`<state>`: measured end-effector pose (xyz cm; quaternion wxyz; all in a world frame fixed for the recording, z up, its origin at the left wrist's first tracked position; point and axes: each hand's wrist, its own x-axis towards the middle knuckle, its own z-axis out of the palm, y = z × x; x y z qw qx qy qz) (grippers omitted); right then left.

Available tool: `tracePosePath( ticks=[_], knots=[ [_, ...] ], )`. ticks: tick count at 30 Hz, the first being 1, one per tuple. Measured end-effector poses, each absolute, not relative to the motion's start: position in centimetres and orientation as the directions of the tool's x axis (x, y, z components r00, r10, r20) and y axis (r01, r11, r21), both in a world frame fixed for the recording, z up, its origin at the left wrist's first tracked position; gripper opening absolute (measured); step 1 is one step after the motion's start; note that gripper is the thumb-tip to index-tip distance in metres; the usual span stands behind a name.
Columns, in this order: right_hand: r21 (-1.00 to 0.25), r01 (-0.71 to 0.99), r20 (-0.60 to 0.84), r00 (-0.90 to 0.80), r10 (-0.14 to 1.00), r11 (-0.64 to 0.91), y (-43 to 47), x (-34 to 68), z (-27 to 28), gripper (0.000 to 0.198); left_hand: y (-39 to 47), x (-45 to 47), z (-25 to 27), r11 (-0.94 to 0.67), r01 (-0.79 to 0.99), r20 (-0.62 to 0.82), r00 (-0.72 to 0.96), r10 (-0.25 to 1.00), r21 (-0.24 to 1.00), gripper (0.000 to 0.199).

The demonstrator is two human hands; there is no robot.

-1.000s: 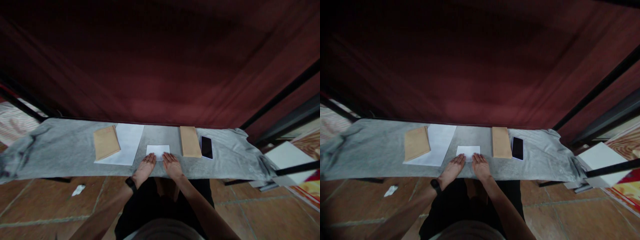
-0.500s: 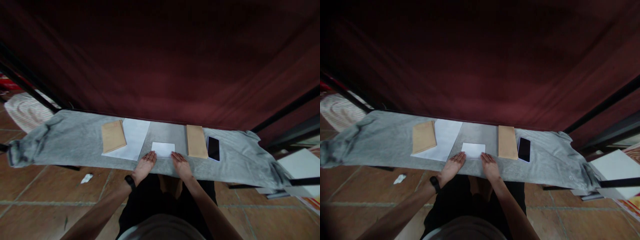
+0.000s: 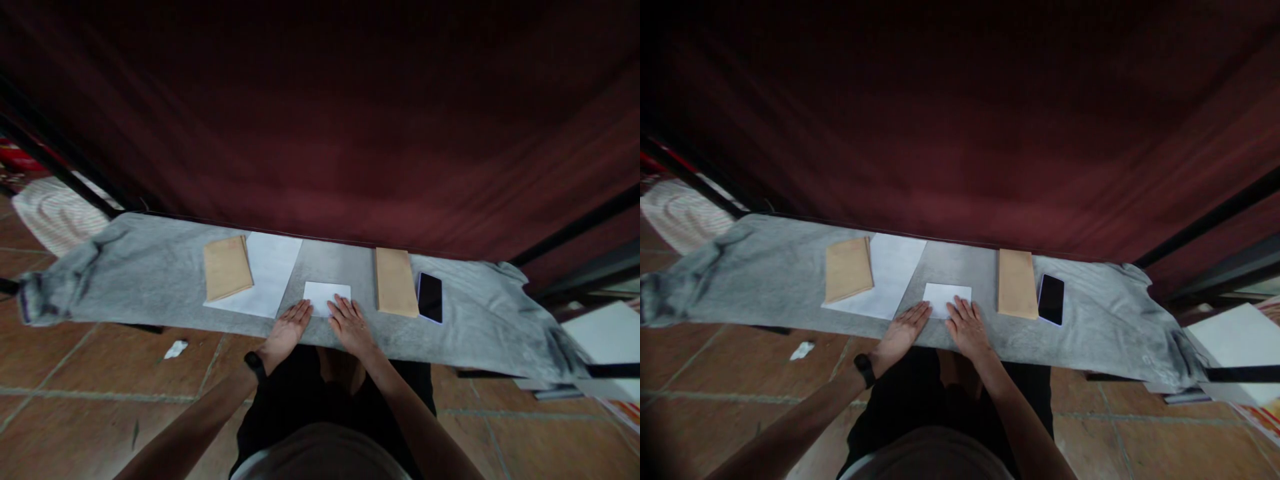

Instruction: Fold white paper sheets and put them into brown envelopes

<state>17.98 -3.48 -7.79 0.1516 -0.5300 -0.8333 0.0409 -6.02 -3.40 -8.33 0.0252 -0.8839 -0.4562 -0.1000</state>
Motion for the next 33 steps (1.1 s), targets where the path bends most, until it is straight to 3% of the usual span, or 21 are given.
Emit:
tracePosePath(
  ticks=[5, 10, 18, 25, 33],
  knots=[
    [-0.21, 0.938, 0.203, -0.234, 0.951, 0.276, -2.6, 18.2, -8.4, 0.046, -3.5, -6.1, -7.6, -0.581, 0.809, 0.224, 0.553, 0.803, 0.088, 0.05],
    [-0.185, 0.952, 0.229, -0.199, 0.953, 0.244, -2.7, 18.0, -8.6, 0.049, -2.7, -3.6, -5.9, -0.524, 0.842, 0.236, 0.487, 0.841, 0.128, 0.036],
    [-0.188, 0.95, 0.212, -0.207, 0.955, 0.248, -2.7, 17.9, -8.8, 0.051, -0.8, 2.2, -6.9, -0.485, 0.856, 0.171, 0.459, 0.872, 0.178, 0.054],
    [-0.178, 0.957, 0.289, -0.174, 0.941, 0.231, -2.7, 17.8, -9.0, 0.05, 0.5, -1.3, -8.0, -0.365, 0.918, 0.195, 0.334, 0.922, 0.155, 0.062],
    [-0.188, 0.96, 0.268, -0.154, 0.951, 0.209, -2.8, 17.6, -8.6, 0.05, -1.1, -3.0, -7.8, -0.383, 0.916, 0.221, 0.352, 0.91, 0.12, 0.061]
  ],
)
